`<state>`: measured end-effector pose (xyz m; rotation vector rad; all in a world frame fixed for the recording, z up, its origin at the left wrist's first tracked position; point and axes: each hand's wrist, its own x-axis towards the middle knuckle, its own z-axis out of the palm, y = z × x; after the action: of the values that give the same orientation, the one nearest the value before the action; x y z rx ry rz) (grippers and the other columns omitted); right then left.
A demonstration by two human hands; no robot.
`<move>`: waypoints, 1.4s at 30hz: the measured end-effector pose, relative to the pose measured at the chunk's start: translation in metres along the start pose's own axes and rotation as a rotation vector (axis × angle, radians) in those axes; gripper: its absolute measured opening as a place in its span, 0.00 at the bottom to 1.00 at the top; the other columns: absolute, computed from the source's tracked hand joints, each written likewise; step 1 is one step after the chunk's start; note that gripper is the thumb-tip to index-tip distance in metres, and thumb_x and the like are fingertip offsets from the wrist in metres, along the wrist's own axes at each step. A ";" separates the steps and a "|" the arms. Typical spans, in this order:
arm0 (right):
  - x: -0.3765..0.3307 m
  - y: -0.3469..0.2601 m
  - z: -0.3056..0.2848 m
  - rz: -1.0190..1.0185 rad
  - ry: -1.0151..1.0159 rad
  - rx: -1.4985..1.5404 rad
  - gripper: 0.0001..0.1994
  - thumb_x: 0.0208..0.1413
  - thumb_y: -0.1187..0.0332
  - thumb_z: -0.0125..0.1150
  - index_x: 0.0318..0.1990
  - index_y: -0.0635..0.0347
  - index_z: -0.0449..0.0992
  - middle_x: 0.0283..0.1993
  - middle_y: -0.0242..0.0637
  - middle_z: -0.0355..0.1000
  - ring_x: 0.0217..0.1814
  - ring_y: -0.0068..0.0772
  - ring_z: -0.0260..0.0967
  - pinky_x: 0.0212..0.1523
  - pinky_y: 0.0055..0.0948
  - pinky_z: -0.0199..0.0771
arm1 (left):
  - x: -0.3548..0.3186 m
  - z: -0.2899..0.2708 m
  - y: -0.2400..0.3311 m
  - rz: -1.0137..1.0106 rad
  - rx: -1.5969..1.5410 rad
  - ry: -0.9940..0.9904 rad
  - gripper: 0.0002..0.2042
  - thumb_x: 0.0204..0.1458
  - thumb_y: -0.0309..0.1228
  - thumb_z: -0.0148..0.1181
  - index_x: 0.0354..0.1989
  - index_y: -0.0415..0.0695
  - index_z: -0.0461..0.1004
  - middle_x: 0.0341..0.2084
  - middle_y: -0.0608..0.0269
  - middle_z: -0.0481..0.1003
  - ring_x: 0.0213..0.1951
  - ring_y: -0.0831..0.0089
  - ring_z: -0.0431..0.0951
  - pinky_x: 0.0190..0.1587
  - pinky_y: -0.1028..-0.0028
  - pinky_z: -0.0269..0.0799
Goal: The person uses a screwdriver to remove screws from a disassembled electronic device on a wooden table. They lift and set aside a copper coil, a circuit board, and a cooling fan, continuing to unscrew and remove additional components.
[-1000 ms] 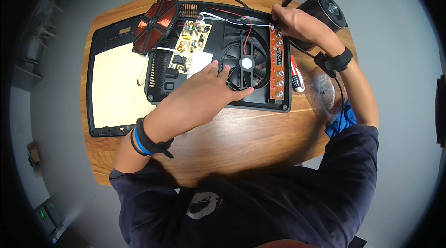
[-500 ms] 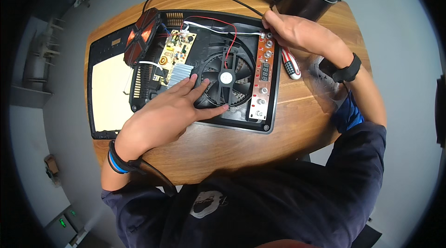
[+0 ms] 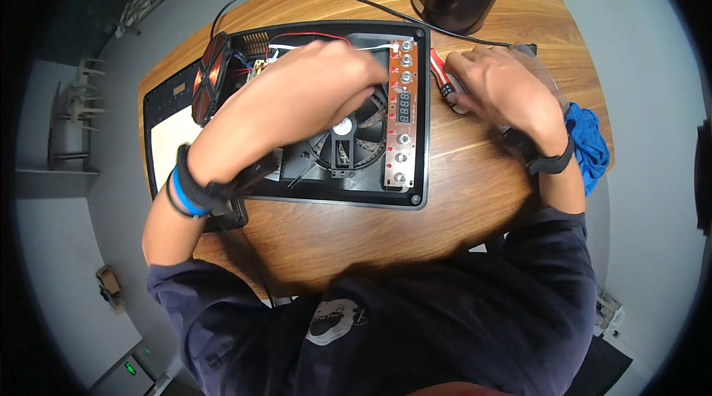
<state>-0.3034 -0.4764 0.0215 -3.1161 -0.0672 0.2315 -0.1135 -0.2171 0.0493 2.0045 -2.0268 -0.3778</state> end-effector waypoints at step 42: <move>-0.011 0.015 0.034 -0.138 0.135 0.124 0.16 0.60 0.70 0.72 0.55 0.61 0.85 0.45 0.54 0.86 0.56 0.58 0.85 0.62 0.50 0.83 | 0.129 0.038 -0.008 0.392 0.414 0.161 0.05 0.59 0.29 0.64 0.36 0.40 0.81 0.31 0.48 0.82 0.39 0.47 0.87 0.42 0.54 0.83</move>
<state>-0.3191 -0.4915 -0.0110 -2.9781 -0.2541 0.0220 -0.1211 -0.3460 0.0113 1.6981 -2.4656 0.2967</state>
